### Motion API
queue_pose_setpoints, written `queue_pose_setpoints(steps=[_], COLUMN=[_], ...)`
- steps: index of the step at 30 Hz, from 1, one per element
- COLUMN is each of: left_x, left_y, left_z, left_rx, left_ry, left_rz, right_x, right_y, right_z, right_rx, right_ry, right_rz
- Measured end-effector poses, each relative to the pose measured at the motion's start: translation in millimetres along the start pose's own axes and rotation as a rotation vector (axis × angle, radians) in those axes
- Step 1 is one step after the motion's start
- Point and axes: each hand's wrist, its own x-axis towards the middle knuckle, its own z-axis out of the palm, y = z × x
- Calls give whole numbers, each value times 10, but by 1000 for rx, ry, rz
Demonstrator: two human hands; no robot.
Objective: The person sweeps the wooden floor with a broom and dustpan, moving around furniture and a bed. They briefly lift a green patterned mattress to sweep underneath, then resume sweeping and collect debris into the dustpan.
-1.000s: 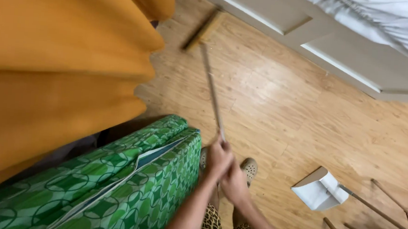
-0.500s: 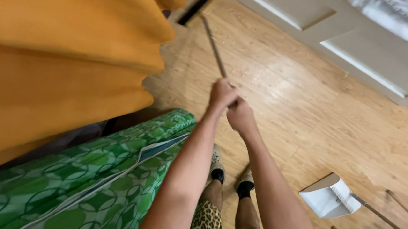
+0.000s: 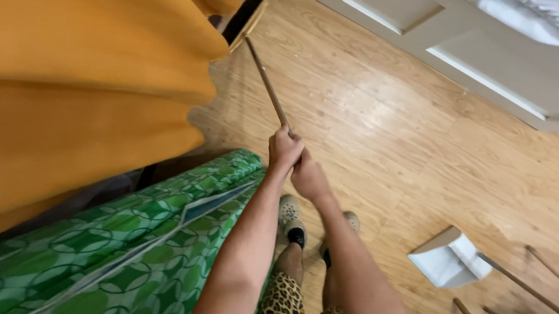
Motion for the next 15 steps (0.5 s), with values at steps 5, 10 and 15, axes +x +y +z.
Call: queue_pose_setpoints(steps=[5, 10, 15], left_x=[-834, -2072, -2814], left_y=[-606, -257, 48], left_z=[717, 843, 873], left_rx=[217, 198, 72], left_ry=[-206, -646, -814], left_rz=[70, -178, 19], right_x=[-787, -2065, -2911], right_y=[1219, 1942, 1731], right_z=[375, 295, -157], right_rx=[151, 261, 98], right_ry=[83, 220, 304], right_rz=[229, 495, 653])
